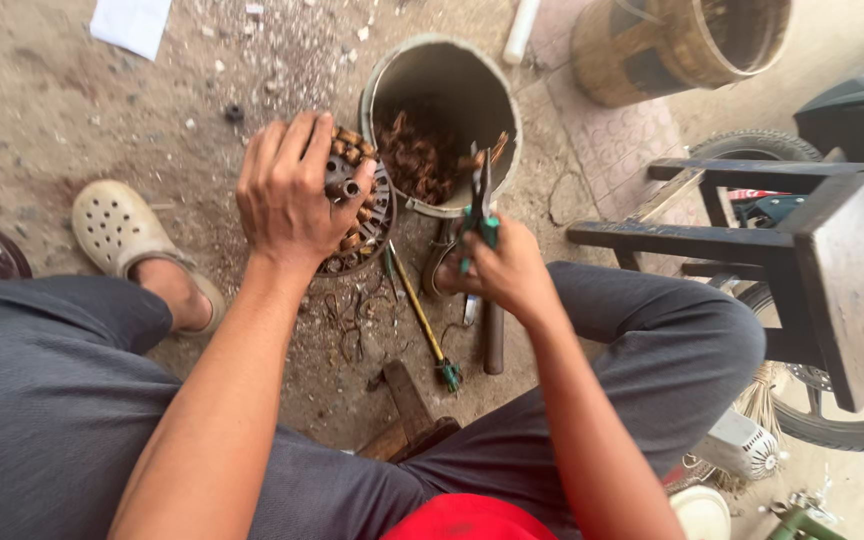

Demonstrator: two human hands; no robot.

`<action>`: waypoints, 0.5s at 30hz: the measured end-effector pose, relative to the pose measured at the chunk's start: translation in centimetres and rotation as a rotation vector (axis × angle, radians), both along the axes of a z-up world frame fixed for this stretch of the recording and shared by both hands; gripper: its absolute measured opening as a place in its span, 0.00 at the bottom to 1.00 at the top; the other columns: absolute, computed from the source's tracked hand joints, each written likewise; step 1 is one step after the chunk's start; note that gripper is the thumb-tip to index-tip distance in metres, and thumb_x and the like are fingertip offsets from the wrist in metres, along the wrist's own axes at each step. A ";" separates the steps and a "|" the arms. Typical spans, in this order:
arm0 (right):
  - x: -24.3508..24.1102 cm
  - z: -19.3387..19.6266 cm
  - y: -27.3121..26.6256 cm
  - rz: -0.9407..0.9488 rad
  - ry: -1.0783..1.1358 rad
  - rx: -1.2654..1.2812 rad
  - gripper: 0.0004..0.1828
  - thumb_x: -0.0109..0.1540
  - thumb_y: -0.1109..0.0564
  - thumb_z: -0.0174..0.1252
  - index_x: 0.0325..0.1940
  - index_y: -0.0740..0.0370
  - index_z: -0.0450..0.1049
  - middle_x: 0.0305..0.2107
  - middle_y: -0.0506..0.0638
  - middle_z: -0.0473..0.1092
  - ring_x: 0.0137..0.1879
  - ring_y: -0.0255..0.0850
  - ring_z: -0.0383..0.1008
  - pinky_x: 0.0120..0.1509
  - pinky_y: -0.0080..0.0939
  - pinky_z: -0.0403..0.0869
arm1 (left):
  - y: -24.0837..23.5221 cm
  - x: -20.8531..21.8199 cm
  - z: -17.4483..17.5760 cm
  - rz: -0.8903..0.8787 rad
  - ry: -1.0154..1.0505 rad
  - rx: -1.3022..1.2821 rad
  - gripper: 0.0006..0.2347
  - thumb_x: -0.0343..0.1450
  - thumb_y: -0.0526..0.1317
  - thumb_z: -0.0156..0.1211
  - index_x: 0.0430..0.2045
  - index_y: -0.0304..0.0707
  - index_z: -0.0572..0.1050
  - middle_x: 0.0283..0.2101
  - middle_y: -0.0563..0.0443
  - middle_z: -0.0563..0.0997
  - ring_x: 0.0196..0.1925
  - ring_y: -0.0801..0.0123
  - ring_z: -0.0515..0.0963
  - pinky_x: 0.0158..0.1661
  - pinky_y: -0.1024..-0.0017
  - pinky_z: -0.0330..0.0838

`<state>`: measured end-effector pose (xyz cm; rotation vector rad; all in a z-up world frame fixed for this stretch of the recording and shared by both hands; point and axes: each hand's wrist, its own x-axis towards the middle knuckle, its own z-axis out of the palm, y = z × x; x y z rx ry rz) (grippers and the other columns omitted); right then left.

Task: The person uses pliers to pull and remove copper wire from a circular metal component, dropping the removed wire into a nearby bucket. The person rotates the component to access different sections while seated on the ground.

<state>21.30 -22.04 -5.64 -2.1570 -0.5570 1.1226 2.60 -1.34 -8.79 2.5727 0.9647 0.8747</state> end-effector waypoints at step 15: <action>-5.9 0.0 -6.0 -0.190 0.764 -0.019 0.20 0.62 0.70 0.49 0.59 0.70 0.69 0.48 0.57 0.76 0.53 0.48 0.79 0.52 0.48 0.83 | 0.9 0.9 0.4 -0.018 0.099 -0.038 0.27 0.70 0.57 0.65 0.52 0.31 0.76 0.51 0.38 0.81 0.53 0.54 0.79 0.58 0.49 0.69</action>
